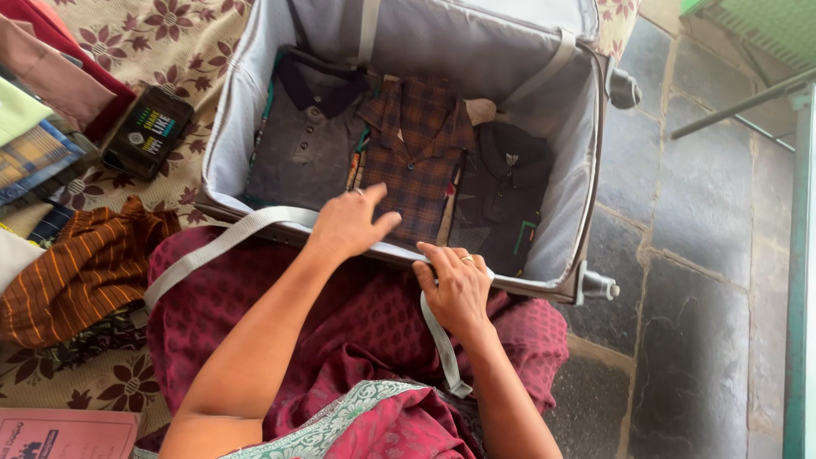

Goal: The person places folded shirts and other clothing items into a suitcase one at a time, smoothing and arranging them to fit.

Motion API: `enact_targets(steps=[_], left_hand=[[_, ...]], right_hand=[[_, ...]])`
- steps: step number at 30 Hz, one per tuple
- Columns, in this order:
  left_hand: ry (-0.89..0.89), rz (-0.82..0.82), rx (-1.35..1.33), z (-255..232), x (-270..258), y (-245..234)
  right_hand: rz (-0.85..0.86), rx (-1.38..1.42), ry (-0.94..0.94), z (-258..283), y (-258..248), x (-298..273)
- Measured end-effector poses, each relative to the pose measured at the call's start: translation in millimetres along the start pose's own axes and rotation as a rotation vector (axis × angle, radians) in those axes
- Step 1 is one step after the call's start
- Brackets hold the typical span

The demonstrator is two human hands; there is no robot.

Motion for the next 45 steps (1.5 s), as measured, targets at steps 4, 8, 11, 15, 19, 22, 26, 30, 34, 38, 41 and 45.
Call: enact_targets(steps=[4, 8, 11, 15, 19, 22, 26, 30, 34, 38, 41, 45], left_hand=[[-0.007, -0.084, -0.057, 0, -2, -8], [-0.018, -0.051, -0.057, -2, -1, -8], [-0.105, 0.002, -0.053, 3, 0, -4], [-0.129, 0.006, -0.049, 9, 1, -1], [-0.126, 0.019, -0.060, 13, 4, 4], [-0.140, 0.050, -0.070, 16, 6, 8], [-0.109, 0.063, -0.071, 14, 8, 9], [-0.133, 0.078, -0.075, 19, 6, 12], [-0.125, 0.086, -0.080, 17, 6, 11], [-0.131, 0.096, -0.100, 18, 5, 12], [-0.120, 0.082, -0.098, 19, 4, 12], [-0.112, 0.082, -0.095, 20, 3, 13]], right_hand=[[-0.015, 0.096, -0.228, 10, -28, -6], [-0.104, 0.145, -0.173, -51, -53, 23], [-0.155, 0.065, -0.112, -100, -48, 47], [0.392, -0.244, 0.025, -166, 39, 64], [0.882, -0.627, -0.003, -205, 125, 30], [0.863, -0.678, -0.136, -203, 149, 23], [0.872, -0.768, -0.204, -209, 164, 23], [0.898, -0.821, -0.256, -218, 187, 21], [0.847, -0.823, -0.340, -214, 189, 22], [0.888, -0.799, -0.352, -191, 166, 26], [0.862, -0.732, -0.437, -170, 157, 28], [0.819, -0.697, -0.521, -171, 171, 23]])
Point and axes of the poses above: each hand's wrist, its own x-axis towards the middle knuckle, its own y-axis out of the palm, z = x × y, the point moved 9 cm from there along x, towards the middle knuckle, and after that the axes turned 8 degrees about -x, right-handed, at the moved point
